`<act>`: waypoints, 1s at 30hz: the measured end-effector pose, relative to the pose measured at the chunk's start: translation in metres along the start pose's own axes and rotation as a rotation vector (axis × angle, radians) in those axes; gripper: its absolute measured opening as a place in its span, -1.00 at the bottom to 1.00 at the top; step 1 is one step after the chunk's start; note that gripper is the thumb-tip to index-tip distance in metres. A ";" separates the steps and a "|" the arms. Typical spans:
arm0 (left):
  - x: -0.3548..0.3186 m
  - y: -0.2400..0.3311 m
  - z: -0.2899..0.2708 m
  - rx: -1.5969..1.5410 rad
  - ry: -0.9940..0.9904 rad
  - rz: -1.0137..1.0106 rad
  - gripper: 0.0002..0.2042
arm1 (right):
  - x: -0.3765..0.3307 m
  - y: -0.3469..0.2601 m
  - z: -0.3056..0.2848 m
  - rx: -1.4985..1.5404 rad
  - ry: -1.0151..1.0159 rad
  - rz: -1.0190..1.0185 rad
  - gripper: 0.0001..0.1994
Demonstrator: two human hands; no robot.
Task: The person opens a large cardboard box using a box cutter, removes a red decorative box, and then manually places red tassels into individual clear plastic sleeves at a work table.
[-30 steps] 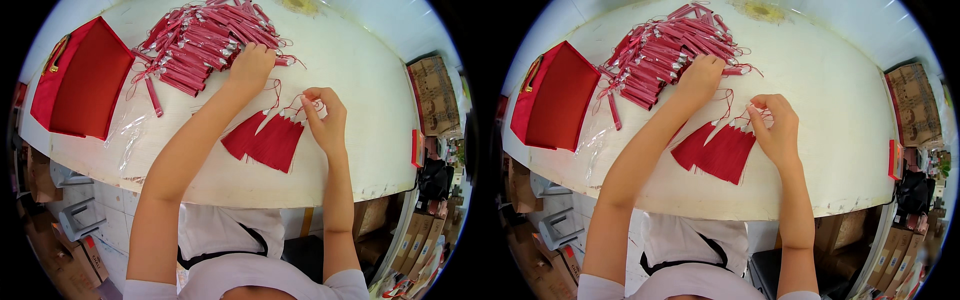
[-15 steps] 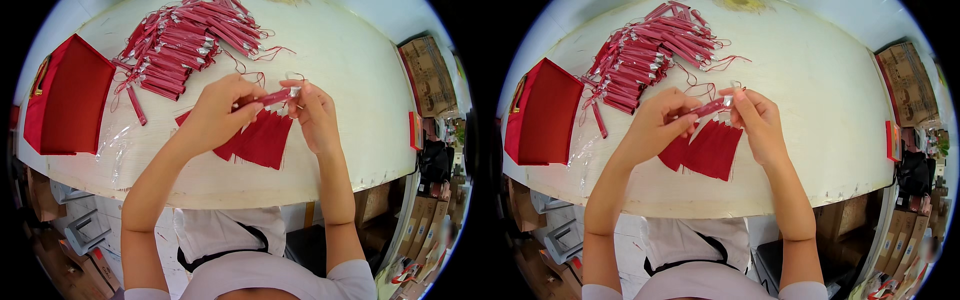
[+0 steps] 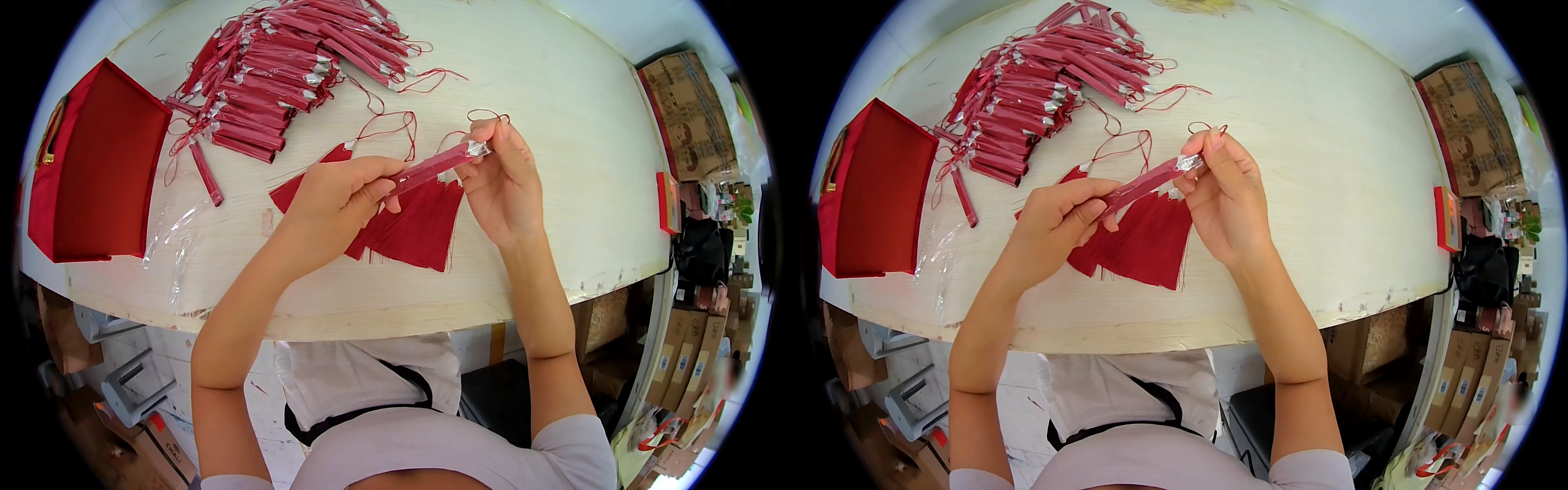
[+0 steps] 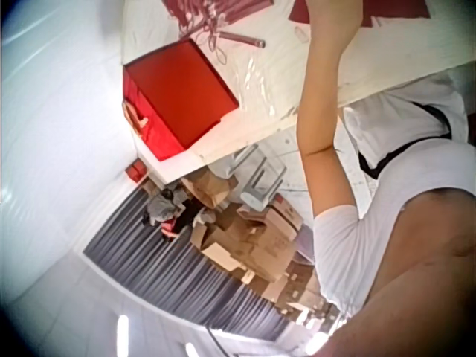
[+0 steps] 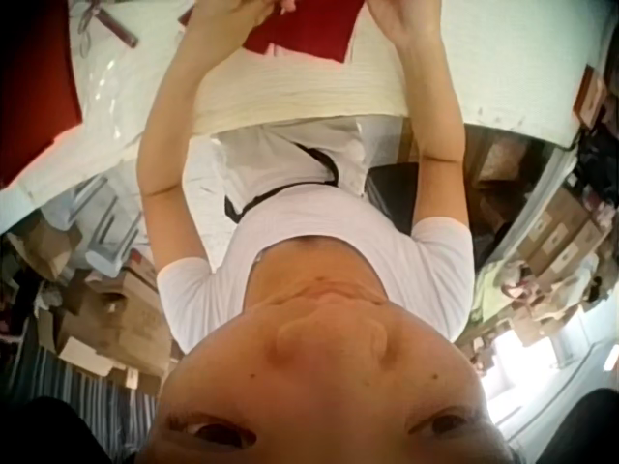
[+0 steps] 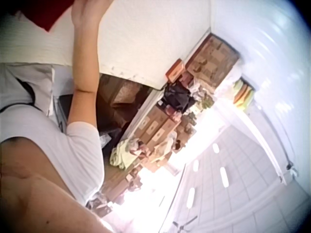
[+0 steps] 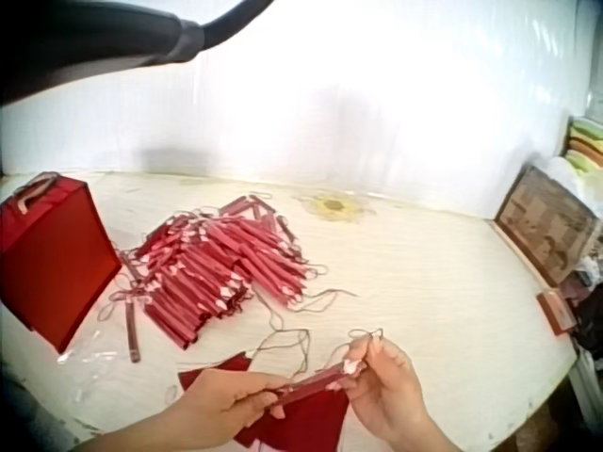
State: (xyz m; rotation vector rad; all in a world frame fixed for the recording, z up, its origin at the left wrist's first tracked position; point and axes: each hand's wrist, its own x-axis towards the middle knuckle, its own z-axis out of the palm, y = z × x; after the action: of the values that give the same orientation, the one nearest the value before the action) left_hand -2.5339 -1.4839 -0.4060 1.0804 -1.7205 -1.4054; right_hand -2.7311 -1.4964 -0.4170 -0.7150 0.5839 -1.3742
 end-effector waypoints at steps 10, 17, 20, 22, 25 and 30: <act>0.000 0.000 -0.001 -0.223 -0.021 -0.137 -0.84 | 0.002 -0.003 -0.005 0.009 0.082 -0.033 -0.78; 0.002 0.001 -0.003 -0.434 -0.016 -0.189 -0.85 | 0.004 -0.003 -0.011 0.014 0.079 -0.045 -0.79; 0.001 -0.003 -0.005 -0.460 -0.013 -0.166 -0.85 | 0.005 -0.002 -0.012 0.038 0.074 -0.043 -0.79; 0.001 -0.004 -0.006 -0.468 -0.014 -0.163 -0.85 | 0.005 -0.002 -0.011 0.036 0.073 -0.043 -0.79; 0.001 -0.001 -0.007 -0.475 -0.012 -0.177 -0.85 | 0.004 -0.003 -0.009 0.034 0.068 -0.053 -0.79; 0.001 -0.001 -0.007 -0.457 -0.020 -0.188 -0.86 | 0.005 -0.003 -0.013 0.041 0.023 -0.052 -0.80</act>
State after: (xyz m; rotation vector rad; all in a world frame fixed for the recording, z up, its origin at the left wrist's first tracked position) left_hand -2.5274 -1.4880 -0.4059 0.9864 -1.2422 -1.8185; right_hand -2.7415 -1.5029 -0.4232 -0.6863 0.5563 -1.4406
